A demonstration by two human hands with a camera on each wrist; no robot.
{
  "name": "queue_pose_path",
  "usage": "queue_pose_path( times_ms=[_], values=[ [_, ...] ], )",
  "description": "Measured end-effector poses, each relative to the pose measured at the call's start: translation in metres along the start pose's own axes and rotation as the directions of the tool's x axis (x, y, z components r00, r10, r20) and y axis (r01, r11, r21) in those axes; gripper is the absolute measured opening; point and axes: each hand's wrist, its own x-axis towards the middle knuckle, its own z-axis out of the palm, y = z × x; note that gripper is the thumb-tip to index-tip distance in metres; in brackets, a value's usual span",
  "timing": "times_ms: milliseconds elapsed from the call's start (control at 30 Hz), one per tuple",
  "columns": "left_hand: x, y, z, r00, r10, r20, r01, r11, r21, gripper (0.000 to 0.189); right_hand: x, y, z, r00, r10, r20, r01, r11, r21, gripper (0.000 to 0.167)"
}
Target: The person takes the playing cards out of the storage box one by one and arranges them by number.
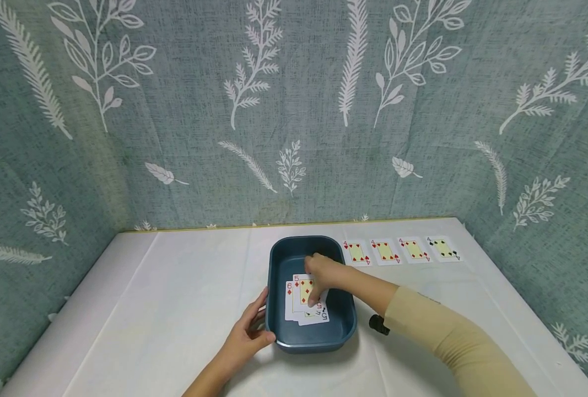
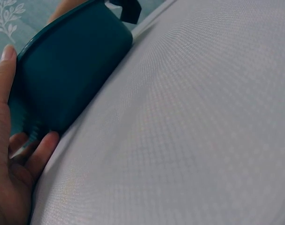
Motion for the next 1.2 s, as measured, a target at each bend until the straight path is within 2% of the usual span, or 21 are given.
queue_pose_path(
  times_ms=[300,467,700,800,1033,1200],
  values=[
    [0.001,-0.003,0.000,0.997,0.064,0.036,-0.064,0.998,-0.014,0.076,0.004,-0.005,0.012,0.995,0.012,-0.103,0.001,0.993,0.119,0.060],
    [0.001,-0.003,0.000,0.999,0.045,0.029,-0.045,0.999,-0.014,0.076,0.003,-0.006,0.013,0.986,0.007,-0.165,0.026,0.981,0.193,0.054],
    [0.000,-0.001,0.000,0.999,0.033,0.015,-0.033,0.999,-0.010,0.076,0.003,-0.004,0.012,0.987,-0.014,-0.159,0.064,0.947,0.315,0.040],
    [0.000,-0.001,0.000,1.000,0.018,0.009,-0.018,1.000,-0.008,0.076,0.002,-0.001,0.010,0.987,-0.038,-0.155,0.097,0.914,0.394,0.030],
    [0.000,0.000,0.001,1.000,0.008,0.008,-0.008,1.000,-0.012,0.077,-0.001,0.009,0.005,0.983,-0.064,-0.175,0.159,0.778,0.608,0.023],
    [0.000,0.000,0.001,1.000,0.016,0.007,-0.016,1.000,-0.014,0.078,-0.005,0.011,0.002,0.979,-0.056,-0.197,0.176,0.725,0.666,0.024]
  ],
)
